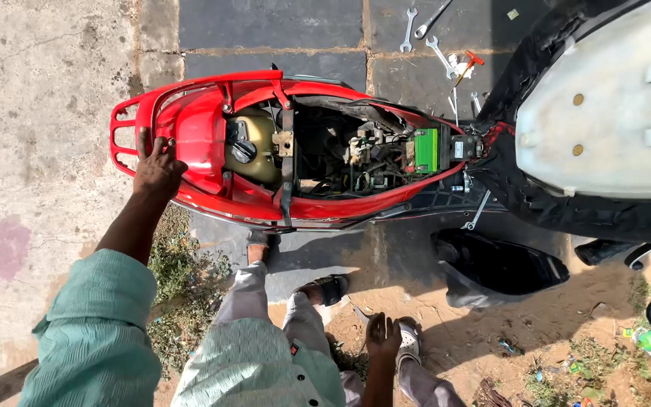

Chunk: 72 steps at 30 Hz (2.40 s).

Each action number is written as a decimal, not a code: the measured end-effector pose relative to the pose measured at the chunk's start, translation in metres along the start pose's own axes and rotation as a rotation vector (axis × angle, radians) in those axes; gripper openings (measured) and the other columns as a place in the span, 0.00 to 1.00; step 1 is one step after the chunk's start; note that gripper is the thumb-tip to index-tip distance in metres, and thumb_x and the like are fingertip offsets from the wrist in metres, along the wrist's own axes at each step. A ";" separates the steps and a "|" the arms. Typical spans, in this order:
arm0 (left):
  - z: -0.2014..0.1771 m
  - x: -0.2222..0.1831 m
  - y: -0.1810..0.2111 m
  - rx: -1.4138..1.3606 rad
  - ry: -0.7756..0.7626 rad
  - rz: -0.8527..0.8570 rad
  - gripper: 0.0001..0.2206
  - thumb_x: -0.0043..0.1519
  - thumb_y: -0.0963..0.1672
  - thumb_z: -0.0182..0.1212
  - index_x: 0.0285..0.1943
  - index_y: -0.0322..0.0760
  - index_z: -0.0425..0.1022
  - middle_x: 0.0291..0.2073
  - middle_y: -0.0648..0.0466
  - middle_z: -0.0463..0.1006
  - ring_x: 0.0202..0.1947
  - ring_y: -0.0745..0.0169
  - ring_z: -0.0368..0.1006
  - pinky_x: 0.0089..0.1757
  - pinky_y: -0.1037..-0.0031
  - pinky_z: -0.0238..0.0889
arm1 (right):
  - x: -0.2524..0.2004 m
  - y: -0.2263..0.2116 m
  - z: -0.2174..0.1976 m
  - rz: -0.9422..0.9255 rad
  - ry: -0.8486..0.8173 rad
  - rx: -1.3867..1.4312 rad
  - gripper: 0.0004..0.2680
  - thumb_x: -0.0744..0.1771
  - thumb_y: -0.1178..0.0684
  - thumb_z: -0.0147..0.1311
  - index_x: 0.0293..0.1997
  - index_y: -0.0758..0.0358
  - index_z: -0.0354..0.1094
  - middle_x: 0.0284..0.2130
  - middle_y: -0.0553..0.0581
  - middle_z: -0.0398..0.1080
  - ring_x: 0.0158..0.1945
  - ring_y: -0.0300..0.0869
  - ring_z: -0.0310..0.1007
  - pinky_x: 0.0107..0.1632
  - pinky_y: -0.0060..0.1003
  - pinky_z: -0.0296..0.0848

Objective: The person works on a red scooter with its under-seat panel removed, using a screwdriver and wrenches to loosen and tighten fasteners around the fuel tank and battery area. They lift and set aside the scooter seat, reposition around the vehicle, and continue turning wrenches on components inside the open compartment.

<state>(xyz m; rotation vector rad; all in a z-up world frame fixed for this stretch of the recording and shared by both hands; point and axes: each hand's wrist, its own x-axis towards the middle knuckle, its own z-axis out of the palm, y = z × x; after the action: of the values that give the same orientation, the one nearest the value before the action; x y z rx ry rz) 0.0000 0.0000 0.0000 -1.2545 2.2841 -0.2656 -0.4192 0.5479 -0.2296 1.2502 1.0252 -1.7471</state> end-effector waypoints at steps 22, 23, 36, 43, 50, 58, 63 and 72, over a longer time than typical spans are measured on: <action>-0.031 -0.010 -0.027 -0.224 0.005 0.139 0.14 0.67 0.48 0.43 0.42 0.43 0.77 0.61 0.46 0.72 0.73 0.43 0.51 0.69 0.38 0.25 | -0.044 0.165 0.395 -0.327 -0.417 -0.967 0.12 0.68 0.49 0.57 0.54 0.63 0.69 0.38 0.56 0.76 0.39 0.44 0.78 0.40 0.42 0.76; -0.032 -0.009 -0.028 -0.252 0.001 0.142 0.13 0.66 0.47 0.44 0.43 0.42 0.77 0.60 0.46 0.72 0.73 0.43 0.51 0.69 0.38 0.25 | -0.044 0.184 0.413 -0.380 -0.539 -1.085 0.12 0.67 0.50 0.59 0.53 0.64 0.71 0.38 0.56 0.77 0.38 0.42 0.78 0.38 0.39 0.77; -0.077 0.019 0.063 -1.060 0.285 -0.135 0.13 0.54 0.42 0.58 0.48 0.40 0.79 0.48 0.44 0.75 0.58 0.39 0.65 0.62 0.48 0.48 | -0.111 0.276 0.565 -1.305 -1.465 -1.976 0.06 0.66 0.58 0.62 0.46 0.64 0.77 0.37 0.58 0.78 0.41 0.51 0.79 0.43 0.41 0.76; -0.087 0.054 0.174 -1.422 0.320 -0.704 0.11 0.57 0.44 0.64 0.48 0.39 0.79 0.41 0.45 0.76 0.47 0.40 0.70 0.49 0.54 0.63 | -0.122 0.299 0.611 -1.325 -1.889 -2.006 0.04 0.67 0.61 0.58 0.44 0.63 0.75 0.45 0.57 0.75 0.47 0.57 0.77 0.45 0.49 0.77; -0.058 0.081 0.228 -1.561 0.418 -0.989 0.17 0.60 0.44 0.64 0.57 0.39 0.73 0.40 0.41 0.78 0.42 0.38 0.75 0.44 0.54 0.68 | -0.120 0.307 0.631 -1.294 -2.283 -2.246 0.08 0.65 0.61 0.58 0.48 0.61 0.75 0.49 0.58 0.72 0.47 0.57 0.76 0.46 0.51 0.75; -0.012 0.115 0.271 -1.348 0.121 -0.876 0.24 0.63 0.46 0.55 0.71 0.48 0.67 0.36 0.39 0.79 0.35 0.34 0.76 0.38 0.47 0.69 | -0.088 0.319 0.641 -1.053 -2.173 -2.645 0.07 0.64 0.55 0.60 0.45 0.56 0.77 0.46 0.55 0.71 0.45 0.56 0.75 0.45 0.51 0.74; -0.012 0.123 0.270 -1.171 0.040 -0.810 0.25 0.62 0.44 0.53 0.72 0.48 0.67 0.30 0.45 0.78 0.29 0.43 0.77 0.30 0.53 0.68 | -0.063 0.329 0.652 -0.917 -2.145 -2.900 0.07 0.67 0.50 0.58 0.47 0.51 0.78 0.45 0.54 0.71 0.48 0.55 0.74 0.48 0.52 0.72; 0.021 0.132 0.295 -1.060 0.298 -0.807 0.12 0.62 0.42 0.52 0.54 0.38 0.73 0.29 0.47 0.75 0.29 0.45 0.74 0.30 0.54 0.67 | -0.073 0.346 0.665 -0.854 -2.034 -3.065 0.09 0.65 0.46 0.61 0.49 0.45 0.79 0.45 0.51 0.75 0.51 0.52 0.74 0.50 0.50 0.72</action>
<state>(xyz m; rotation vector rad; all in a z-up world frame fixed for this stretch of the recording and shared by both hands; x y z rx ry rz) -0.2620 0.0554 -0.1827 -2.7975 2.0100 0.6283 -0.3352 -0.1872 -0.0865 3.4905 -1.2611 -0.7657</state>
